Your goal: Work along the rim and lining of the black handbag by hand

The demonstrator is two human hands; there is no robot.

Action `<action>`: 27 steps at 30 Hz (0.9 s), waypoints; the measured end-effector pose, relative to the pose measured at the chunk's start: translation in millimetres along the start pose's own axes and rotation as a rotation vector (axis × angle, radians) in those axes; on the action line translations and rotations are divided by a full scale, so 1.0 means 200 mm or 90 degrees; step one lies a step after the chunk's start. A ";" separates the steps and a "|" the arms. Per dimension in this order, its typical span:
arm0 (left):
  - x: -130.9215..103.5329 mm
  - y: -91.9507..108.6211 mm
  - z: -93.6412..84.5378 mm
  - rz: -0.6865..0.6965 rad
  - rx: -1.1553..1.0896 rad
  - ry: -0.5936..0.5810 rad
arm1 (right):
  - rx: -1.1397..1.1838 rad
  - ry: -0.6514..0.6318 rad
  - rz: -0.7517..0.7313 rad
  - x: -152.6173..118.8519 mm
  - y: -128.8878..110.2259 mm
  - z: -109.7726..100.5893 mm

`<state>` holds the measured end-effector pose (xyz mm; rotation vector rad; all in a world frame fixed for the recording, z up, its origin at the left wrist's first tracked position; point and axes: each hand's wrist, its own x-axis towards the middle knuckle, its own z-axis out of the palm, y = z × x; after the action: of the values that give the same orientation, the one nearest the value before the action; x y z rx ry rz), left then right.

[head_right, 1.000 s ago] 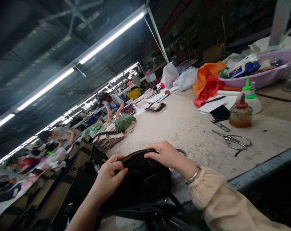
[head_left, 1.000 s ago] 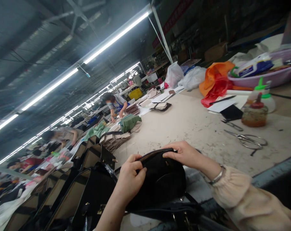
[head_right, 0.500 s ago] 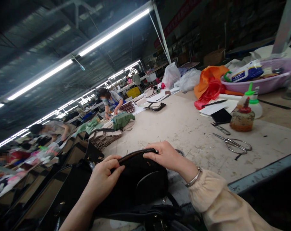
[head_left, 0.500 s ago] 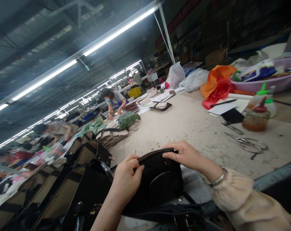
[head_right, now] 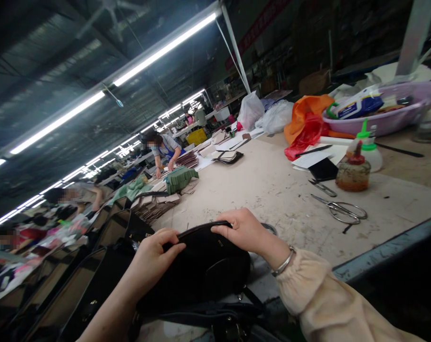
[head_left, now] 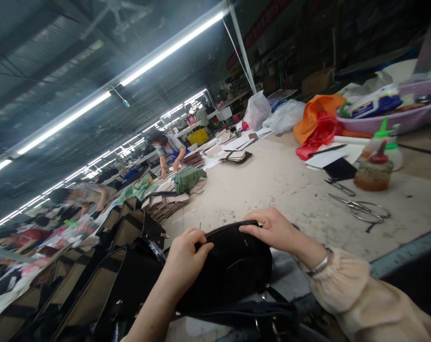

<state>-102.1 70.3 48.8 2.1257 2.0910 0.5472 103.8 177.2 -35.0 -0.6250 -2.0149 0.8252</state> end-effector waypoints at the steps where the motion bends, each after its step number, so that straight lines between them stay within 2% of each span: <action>1: 0.01 0.02 -0.01 0.015 0.003 0.000 | 0.000 0.000 0.005 0.00 0.01 0.00; 6: 0.04 0.16 0.00 0.197 -0.046 0.101 | -0.029 -0.001 0.015 -0.01 0.01 0.00; 9: 0.10 0.24 0.04 0.237 -0.080 0.085 | -0.036 0.003 -0.003 -0.01 0.01 0.01; 13: 0.19 0.28 0.11 0.141 -0.106 0.009 | -0.036 0.010 -0.018 -0.02 0.02 0.02; 18: 0.25 0.25 0.18 0.003 -0.197 -0.093 | -0.059 0.013 -0.012 -0.03 0.01 0.03; 25: 0.26 0.21 0.16 -0.035 -0.301 -0.173 | -0.021 0.003 -0.012 -0.03 0.00 0.02; 27: 0.25 0.20 0.16 -0.018 -0.303 -0.167 | -0.022 -0.001 0.000 -0.03 0.00 0.02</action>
<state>-54.8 123.1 41.8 1.7838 1.6477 0.6444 103.2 171.9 -38.8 -0.6443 -2.0334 0.7930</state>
